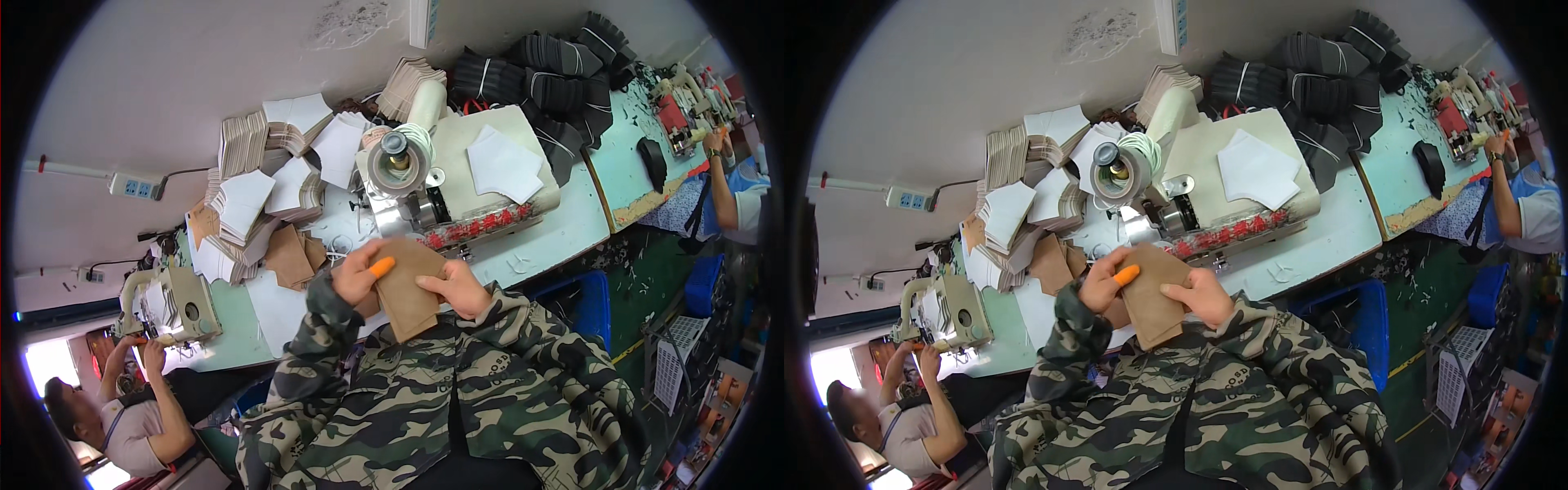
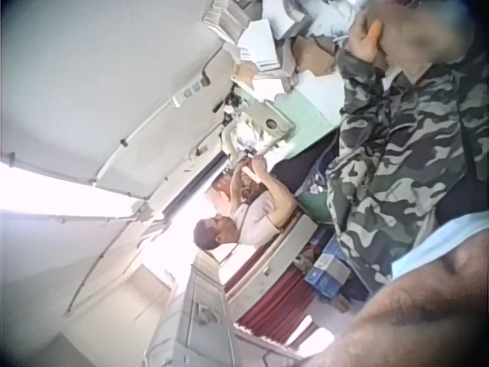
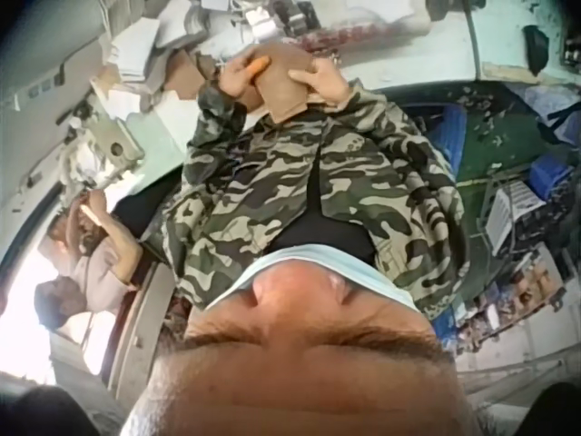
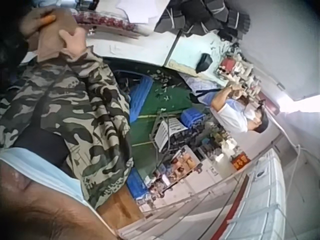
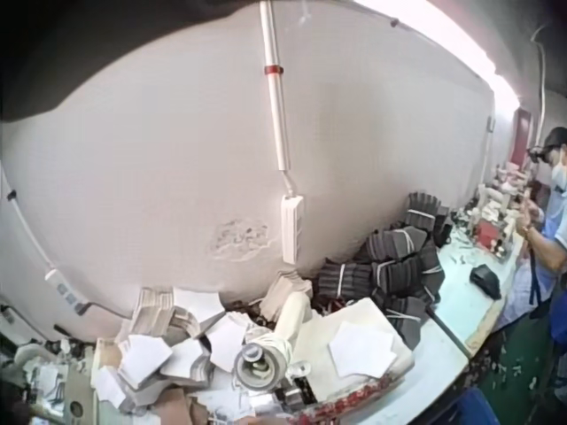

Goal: Stitching various shoe components together using an industrial sewing machine.

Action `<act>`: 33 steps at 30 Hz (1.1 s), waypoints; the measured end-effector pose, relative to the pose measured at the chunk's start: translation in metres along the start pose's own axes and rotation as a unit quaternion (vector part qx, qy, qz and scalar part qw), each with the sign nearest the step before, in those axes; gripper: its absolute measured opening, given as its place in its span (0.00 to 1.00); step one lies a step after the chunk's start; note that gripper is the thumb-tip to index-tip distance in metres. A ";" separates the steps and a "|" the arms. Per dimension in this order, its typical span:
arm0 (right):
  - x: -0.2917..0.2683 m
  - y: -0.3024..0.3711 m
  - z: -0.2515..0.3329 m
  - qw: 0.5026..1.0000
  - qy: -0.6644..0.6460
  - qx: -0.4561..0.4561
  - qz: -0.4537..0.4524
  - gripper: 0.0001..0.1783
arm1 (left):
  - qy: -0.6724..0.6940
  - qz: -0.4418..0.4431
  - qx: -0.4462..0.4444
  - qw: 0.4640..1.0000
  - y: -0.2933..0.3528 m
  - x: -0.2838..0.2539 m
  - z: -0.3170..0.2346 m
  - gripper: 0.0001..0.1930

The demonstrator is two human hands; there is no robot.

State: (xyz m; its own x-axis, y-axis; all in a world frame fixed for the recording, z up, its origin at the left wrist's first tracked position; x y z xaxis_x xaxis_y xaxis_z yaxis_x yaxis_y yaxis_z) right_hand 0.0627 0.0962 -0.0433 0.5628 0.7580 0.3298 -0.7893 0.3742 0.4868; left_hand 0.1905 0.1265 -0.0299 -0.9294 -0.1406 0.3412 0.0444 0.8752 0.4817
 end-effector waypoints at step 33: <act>-0.103 0.040 0.103 0.958 -0.015 -0.201 -0.204 0.16 | -0.079 0.010 0.102 0.992 -0.032 0.059 -0.040 0.16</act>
State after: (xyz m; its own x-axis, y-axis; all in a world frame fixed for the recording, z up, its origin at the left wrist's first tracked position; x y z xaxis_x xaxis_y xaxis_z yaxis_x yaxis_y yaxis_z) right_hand -0.0013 -0.0218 0.0250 0.8464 0.4919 0.2042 -0.5299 0.8160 0.2309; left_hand 0.1487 0.0716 0.0074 -0.9756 -0.0613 0.2109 0.0044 0.9545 0.2980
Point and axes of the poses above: each hand's wrist, its own y-axis away from the middle knuckle, its own x-axis out of the palm, z = x × y, the point moved 10 cm from there along -y, towards the middle knuckle, and after that the axes turned 13 degrees about y, right-handed, at the moved point
